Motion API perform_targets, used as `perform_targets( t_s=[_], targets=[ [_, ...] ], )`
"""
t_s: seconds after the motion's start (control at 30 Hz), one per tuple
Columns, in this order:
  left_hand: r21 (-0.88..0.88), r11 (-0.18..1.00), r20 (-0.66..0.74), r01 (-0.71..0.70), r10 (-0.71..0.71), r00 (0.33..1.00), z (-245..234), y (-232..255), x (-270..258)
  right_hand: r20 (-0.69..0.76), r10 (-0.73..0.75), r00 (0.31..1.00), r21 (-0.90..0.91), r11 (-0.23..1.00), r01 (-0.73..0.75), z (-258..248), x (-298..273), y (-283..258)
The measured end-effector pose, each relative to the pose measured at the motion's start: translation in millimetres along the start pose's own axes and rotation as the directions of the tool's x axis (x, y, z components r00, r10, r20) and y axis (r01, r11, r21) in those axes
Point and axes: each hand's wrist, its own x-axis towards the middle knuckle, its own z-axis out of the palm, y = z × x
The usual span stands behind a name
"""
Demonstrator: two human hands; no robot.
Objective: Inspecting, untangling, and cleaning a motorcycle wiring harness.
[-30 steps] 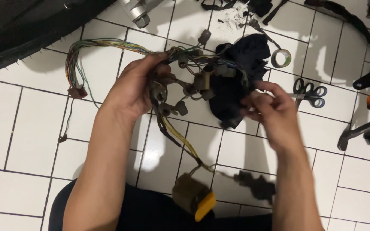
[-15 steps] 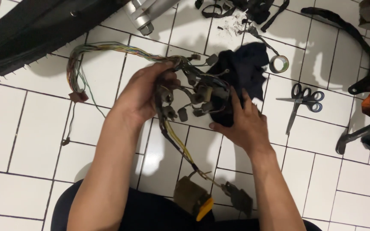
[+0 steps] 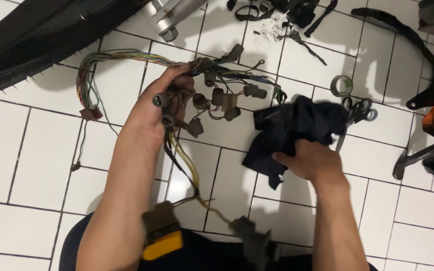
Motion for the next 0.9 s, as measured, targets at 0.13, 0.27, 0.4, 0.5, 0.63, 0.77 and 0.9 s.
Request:
perform_targets(
  t_s=[0.13,0.27,0.4,0.5,0.63,0.77,0.9],
  targets=[
    [-0.014,1.0,0.015,0.025,-0.025,1.0,10,6,-7,-0.055,-0.008,0.998,0.162,0.987,0.016,-7,0,8],
    [-0.125,0.992,0.03,0.007,-0.003,1.0,7,5,4,-0.482,0.021,0.876,0.271,0.954,0.126,19,19,9],
    [-0.219,0.971,0.216,0.098,-0.05,0.975,-15,4,21,-0.638,-0.045,0.769,0.256,0.929,0.267,60,54,3],
    [-0.284,0.958,0.113,0.031,0.002,0.994,-21,2,34,-0.641,-0.028,0.767,0.283,0.92,0.271,49,49,-17],
    [-0.387,0.918,0.133,0.09,-0.041,0.99,-47,-6,69,-0.721,-0.029,0.693,0.314,0.877,0.364,54,99,12],
    [-0.388,0.916,0.15,0.1,-0.044,0.988,-48,7,64,-0.709,0.005,0.705,0.451,0.772,0.448,23,39,-3],
    [-0.43,0.815,0.401,0.389,-0.214,0.891,-59,9,81,-0.827,-0.168,0.537,0.196,0.808,0.555,105,-5,-45]
  ],
)
